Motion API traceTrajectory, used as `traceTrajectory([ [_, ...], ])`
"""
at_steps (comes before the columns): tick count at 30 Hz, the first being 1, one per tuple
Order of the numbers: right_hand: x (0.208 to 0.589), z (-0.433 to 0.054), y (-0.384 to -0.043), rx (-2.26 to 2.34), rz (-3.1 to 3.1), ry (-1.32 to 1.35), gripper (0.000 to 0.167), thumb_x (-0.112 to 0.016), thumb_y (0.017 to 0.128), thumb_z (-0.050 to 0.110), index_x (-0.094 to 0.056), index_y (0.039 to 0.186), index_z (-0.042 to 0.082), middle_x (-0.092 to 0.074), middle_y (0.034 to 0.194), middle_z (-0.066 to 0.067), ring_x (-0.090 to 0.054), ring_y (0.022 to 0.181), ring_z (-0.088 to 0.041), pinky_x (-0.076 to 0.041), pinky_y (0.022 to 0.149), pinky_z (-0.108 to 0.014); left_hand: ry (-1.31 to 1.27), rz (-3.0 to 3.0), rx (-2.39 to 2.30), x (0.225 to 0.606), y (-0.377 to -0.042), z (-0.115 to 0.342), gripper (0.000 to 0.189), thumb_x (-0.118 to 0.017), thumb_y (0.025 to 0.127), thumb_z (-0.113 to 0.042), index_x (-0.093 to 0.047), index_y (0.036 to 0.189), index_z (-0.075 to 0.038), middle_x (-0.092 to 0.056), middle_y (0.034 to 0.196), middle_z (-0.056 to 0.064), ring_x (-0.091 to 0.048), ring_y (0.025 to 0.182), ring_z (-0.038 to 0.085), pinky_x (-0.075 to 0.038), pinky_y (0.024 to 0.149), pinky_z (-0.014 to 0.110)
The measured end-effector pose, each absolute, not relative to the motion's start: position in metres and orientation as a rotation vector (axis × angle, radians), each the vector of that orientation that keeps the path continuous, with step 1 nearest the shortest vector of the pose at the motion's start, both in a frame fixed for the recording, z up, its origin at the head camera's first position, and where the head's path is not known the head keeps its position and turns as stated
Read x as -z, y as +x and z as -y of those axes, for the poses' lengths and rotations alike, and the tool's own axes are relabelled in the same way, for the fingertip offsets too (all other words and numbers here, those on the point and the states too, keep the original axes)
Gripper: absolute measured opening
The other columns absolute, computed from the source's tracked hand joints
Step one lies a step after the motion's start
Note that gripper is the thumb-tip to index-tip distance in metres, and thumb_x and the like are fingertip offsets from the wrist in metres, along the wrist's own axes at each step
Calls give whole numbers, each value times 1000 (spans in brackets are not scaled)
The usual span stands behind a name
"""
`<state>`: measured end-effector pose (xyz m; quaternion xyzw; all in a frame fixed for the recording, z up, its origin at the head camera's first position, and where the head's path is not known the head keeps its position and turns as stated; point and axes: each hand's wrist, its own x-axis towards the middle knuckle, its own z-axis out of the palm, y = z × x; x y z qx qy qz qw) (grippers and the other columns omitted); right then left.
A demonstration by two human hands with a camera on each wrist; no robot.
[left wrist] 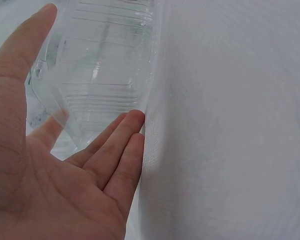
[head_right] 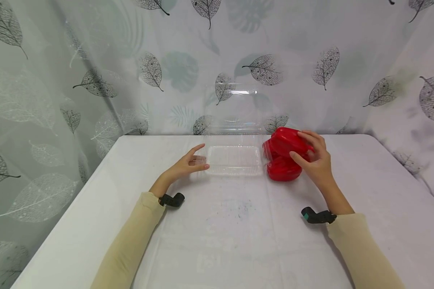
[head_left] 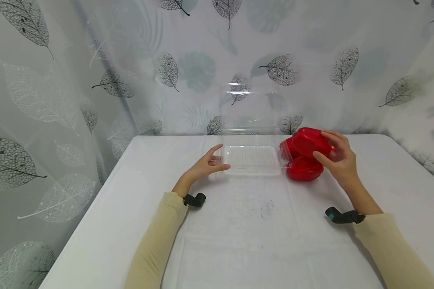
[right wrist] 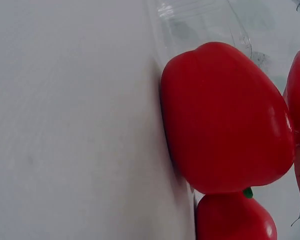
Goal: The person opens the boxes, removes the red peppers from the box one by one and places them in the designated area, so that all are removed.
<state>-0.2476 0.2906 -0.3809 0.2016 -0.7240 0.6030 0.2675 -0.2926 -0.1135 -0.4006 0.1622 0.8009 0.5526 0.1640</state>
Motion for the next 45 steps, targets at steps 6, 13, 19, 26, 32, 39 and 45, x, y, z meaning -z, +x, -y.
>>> traceTrajectory([
  [6, 383, -297, -247, -1605, 1953, 509, 59, -61, 81, -19, -51, 137, -3, -47, 139, 3, -43, 122, -14, -46, 87, -9, 460, -2286, -1576, 402, -294, 114, 87, -74, 87, -27, -19, 155, -36, -41, 148, 15, -46, 134, 27, -34, 110, 52],
  [13, 385, -303, -244, -1661, 1905, 507, 59, -61, 81, -20, -52, 136, -3, -46, 141, -3, -42, 124, -15, -46, 88, -10, 452, -2294, -1579, 403, -295, 114, 87, -75, 86, -28, -21, 154, -37, -42, 147, 14, -47, 133, 26, -35, 110, 50],
  [19, 387, -308, -241, -1516, 2016, 413, 61, -64, 82, -18, -52, 138, 2, -46, 140, 6, -43, 123, -12, -45, 88, -7, 442, -2293, -1578, 403, -295, 114, 86, -75, 86, -30, -22, 153, -40, -43, 146, 13, -48, 133, 24, -35, 110, 50],
  [26, 377, -304, -230, -1556, 1989, 422, 58, -60, 82, -21, -52, 136, -3, -48, 136, 8, -43, 123, -13, -44, 89, -8, 454, -2291, -1566, 402, -294, 115, 89, -74, 87, -31, -18, 156, -34, -42, 147, 13, -46, 134, 25, -34, 110, 52],
  [32, 379, -310, -228, -1533, 2009, 395, 59, -61, 82, -20, -52, 137, -1, -47, 137, 7, -43, 124, -12, -44, 89, -7, 456, -2290, -1561, 400, -293, 115, 89, -74, 87, -32, -18, 156, -35, -41, 148, 12, -46, 134, 24, -33, 110, 53],
  [39, 391, -324, -236, -1530, 2009, 370, 60, -62, 82, -19, -52, 138, 1, -43, 143, -8, -43, 125, -13, -44, 89, -7, 456, -2294, -1557, 400, -294, 115, 87, -73, 87, -32, -18, 155, -35, -42, 147, 12, -46, 134, 24, -34, 110, 52],
  [45, 391, -328, -234, -1480, 2040, 332, 61, -64, 83, -17, -52, 139, 3, -45, 141, 3, -43, 124, -11, -43, 88, -6, 451, -2286, -1560, 401, -294, 115, 88, -73, 87, -31, -18, 156, -34, -41, 148, 13, -46, 135, 25, -34, 110, 52],
])
